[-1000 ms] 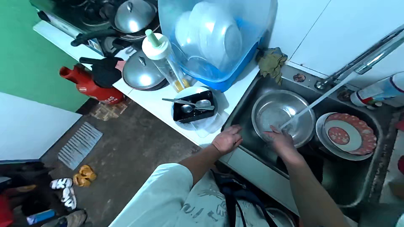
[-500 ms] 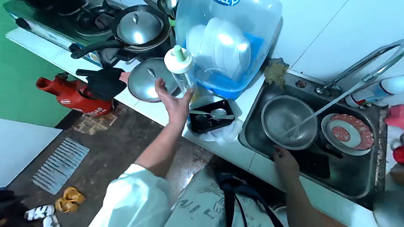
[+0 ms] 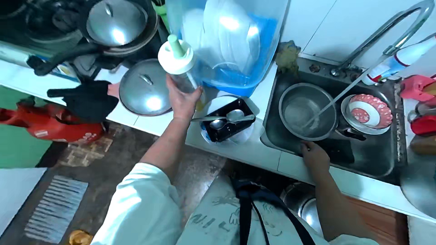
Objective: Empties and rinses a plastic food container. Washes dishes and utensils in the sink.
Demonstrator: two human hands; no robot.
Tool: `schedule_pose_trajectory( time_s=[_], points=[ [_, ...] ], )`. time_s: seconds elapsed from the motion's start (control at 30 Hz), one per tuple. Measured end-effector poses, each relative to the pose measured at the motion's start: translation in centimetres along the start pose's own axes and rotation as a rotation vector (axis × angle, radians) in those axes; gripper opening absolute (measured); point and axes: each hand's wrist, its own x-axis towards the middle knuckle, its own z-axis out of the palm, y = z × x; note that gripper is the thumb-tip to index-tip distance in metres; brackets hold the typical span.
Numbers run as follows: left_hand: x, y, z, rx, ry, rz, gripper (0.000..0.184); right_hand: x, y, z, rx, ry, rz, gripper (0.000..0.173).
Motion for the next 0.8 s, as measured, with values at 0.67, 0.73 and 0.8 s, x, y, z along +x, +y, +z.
schedule_pose_trajectory(
  time_s=[0.67, 0.73, 0.8],
  points=[
    [-7.6, 16.9, 6.5, 0.605, -0.466, 0.656, 0.091, -5.6, -5.5, -6.0, 1.094, 0.113, -0.354, 0.047],
    [-9.2, 18.1, 9.4, 0.619, -0.558, 0.656, 0.091, -6.8, -6.5, -9.1, 1.369, 0.117, -0.458, 0.067],
    [-11.0, 18.8, 12.5, 0.630, -0.604, 0.666, 0.090, -6.7, -6.2, -11.9, 1.553, 0.142, -0.489, 0.085]
  ],
)
